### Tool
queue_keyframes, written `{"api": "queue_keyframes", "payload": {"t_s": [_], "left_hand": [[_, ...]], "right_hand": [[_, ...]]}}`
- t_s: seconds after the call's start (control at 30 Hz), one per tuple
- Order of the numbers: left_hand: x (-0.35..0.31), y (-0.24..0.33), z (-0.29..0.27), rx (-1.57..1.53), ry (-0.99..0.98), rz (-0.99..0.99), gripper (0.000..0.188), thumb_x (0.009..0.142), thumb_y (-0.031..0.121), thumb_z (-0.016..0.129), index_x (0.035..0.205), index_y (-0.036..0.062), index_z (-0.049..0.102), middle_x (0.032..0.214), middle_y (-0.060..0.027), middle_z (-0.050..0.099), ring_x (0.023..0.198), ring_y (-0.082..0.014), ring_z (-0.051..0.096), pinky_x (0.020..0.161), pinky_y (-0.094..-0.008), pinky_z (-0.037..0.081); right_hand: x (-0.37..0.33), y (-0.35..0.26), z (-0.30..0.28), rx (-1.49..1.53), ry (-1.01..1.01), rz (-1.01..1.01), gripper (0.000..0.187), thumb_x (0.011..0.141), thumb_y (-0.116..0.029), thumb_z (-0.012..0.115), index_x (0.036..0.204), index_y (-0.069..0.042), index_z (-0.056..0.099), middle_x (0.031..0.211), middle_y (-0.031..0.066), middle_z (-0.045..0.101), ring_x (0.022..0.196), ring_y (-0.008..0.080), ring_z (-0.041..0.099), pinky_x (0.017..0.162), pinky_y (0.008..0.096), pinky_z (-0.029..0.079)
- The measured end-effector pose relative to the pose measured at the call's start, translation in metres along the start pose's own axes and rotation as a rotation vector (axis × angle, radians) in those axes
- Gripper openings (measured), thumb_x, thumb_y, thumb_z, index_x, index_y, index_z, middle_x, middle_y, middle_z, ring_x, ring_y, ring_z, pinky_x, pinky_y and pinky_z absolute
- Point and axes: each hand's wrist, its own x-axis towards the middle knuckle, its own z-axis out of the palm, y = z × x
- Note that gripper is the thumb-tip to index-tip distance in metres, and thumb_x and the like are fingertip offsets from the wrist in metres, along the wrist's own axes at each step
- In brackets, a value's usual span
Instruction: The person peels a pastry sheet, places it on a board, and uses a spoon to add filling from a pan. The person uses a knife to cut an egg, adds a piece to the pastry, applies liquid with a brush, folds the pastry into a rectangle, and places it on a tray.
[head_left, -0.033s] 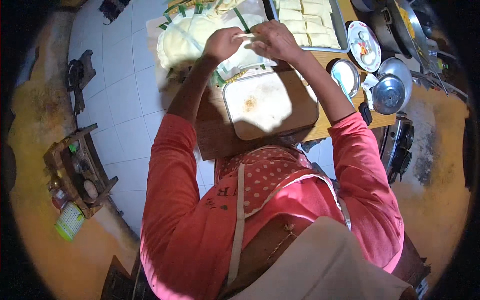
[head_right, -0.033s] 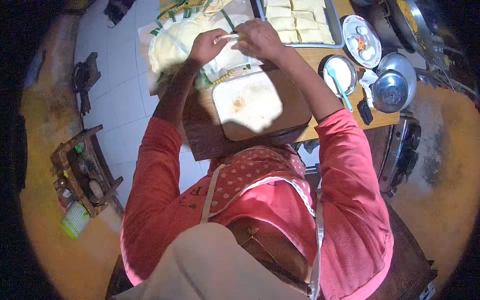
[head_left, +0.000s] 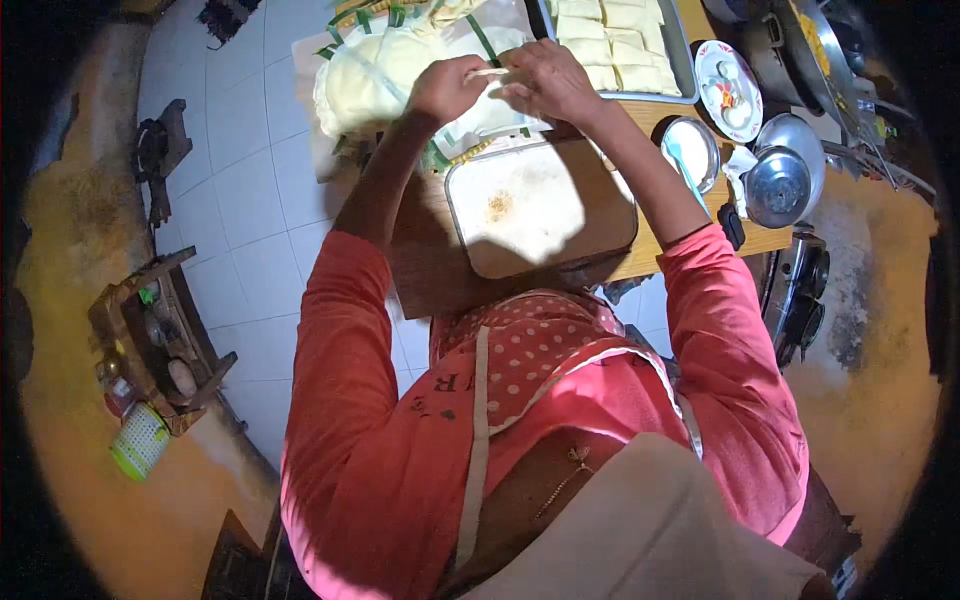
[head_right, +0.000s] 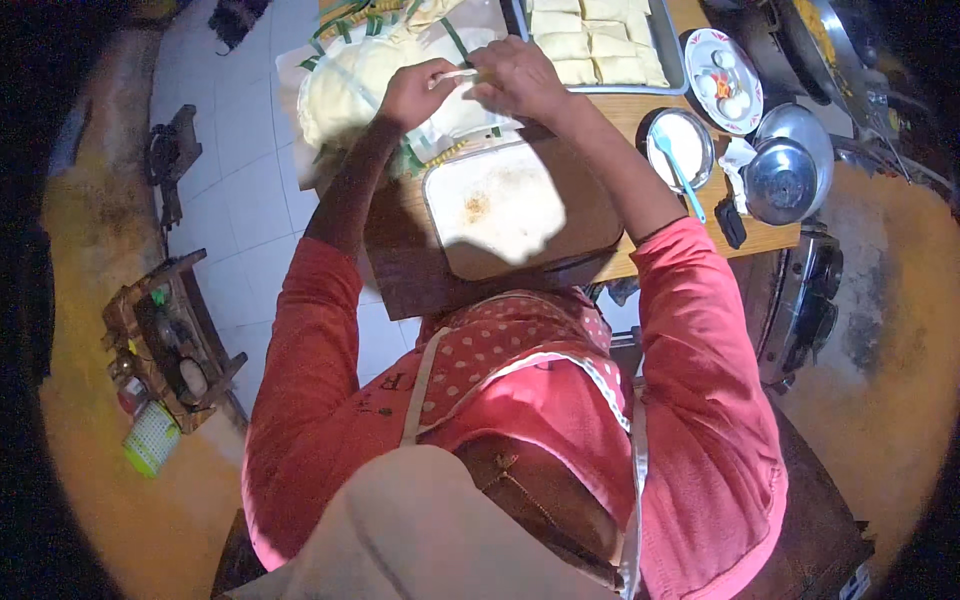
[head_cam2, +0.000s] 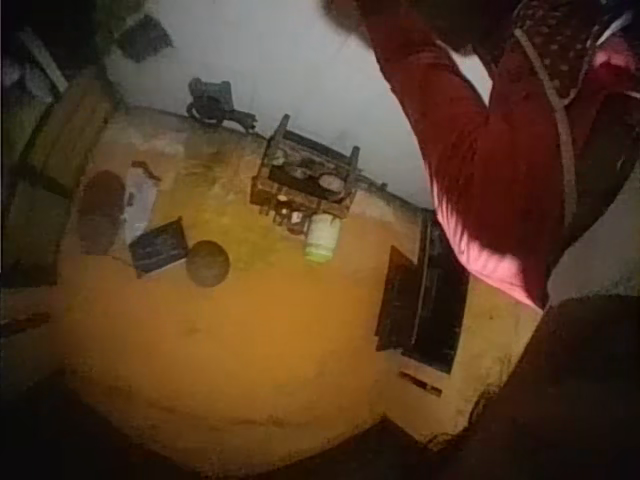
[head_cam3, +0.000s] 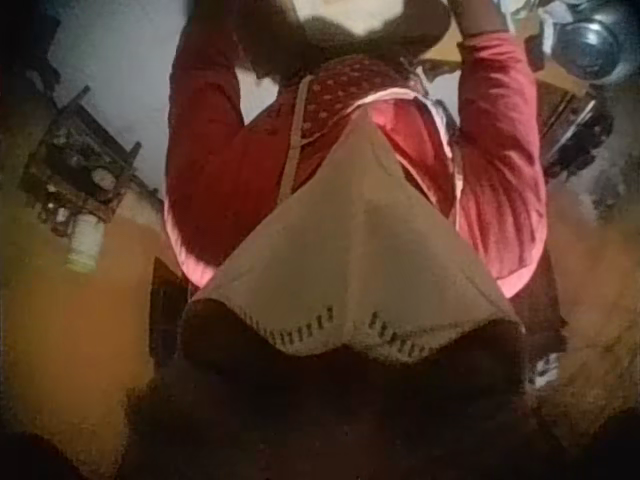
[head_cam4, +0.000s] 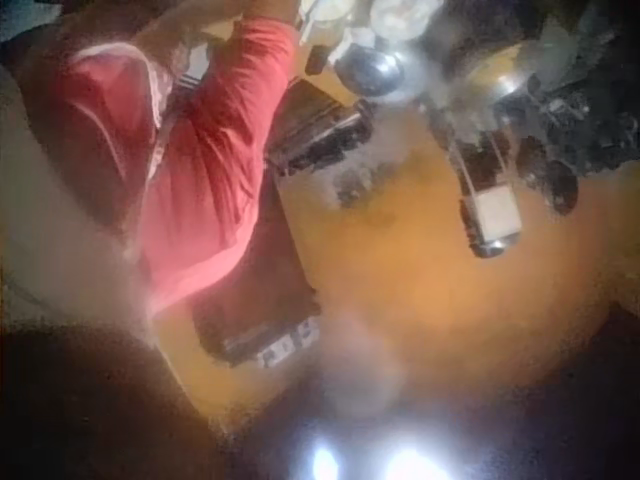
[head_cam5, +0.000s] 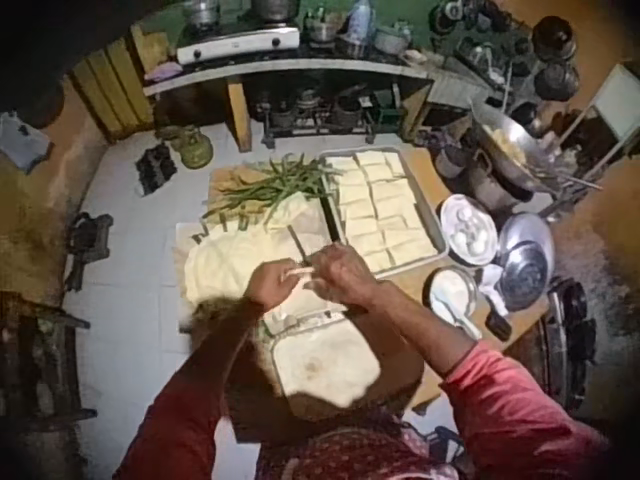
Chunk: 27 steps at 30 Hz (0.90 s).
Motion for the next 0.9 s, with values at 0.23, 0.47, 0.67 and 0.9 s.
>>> {"api": "queue_keyframes", "payload": {"t_s": [0.23,0.47,0.67,0.9], "left_hand": [[-0.026,0.047,-0.018,-0.24,-0.044,-0.157,0.015,0.089,0.015,0.062,0.092,0.0008,0.064,0.076,-0.0024,0.064,0.072,-0.005,0.055,0.067,-0.0217,0.045],[-0.047,0.095,-0.031,-0.766,0.055,-0.147,0.016,0.09,0.016,0.062,0.093,0.0004,0.063,0.081,-0.0015,0.064,0.07,-0.0056,0.056,0.064,-0.0195,0.045],[-0.058,0.153,-0.043,-0.932,0.086,-0.121,0.016,0.091,0.016,0.06,0.095,0.0001,0.062,0.082,-0.0021,0.064,0.072,-0.0055,0.057,0.065,-0.0198,0.046],[-0.077,0.209,-0.036,-0.864,0.007,-0.162,0.018,0.09,0.02,0.062,0.092,0.0023,0.064,0.081,-0.0003,0.064,0.071,-0.0046,0.056,0.065,-0.0196,0.046]], "right_hand": [[-0.009,-0.013,-0.022,0.028,0.046,-0.099,0.018,0.077,-0.016,0.065,0.089,-0.004,0.065,0.084,0.0115,0.062,0.085,0.0301,0.057,0.076,0.0402,0.045],[-0.041,-0.029,-0.062,0.472,0.128,0.111,0.018,0.084,-0.017,0.062,0.097,-0.006,0.067,0.085,0.0089,0.064,0.078,0.0213,0.06,0.073,0.032,0.047],[-0.063,-0.055,-0.106,0.972,0.008,0.295,0.025,0.087,-0.023,0.064,0.107,-0.007,0.065,0.085,-0.0041,0.06,0.083,0.0044,0.053,0.076,0.0237,0.045],[-0.098,-0.085,-0.114,0.931,0.074,0.11,0.041,0.078,-0.013,0.073,0.115,-0.005,0.057,0.102,0.0035,0.061,0.091,0.0112,0.056,0.082,0.0276,0.046]]}}
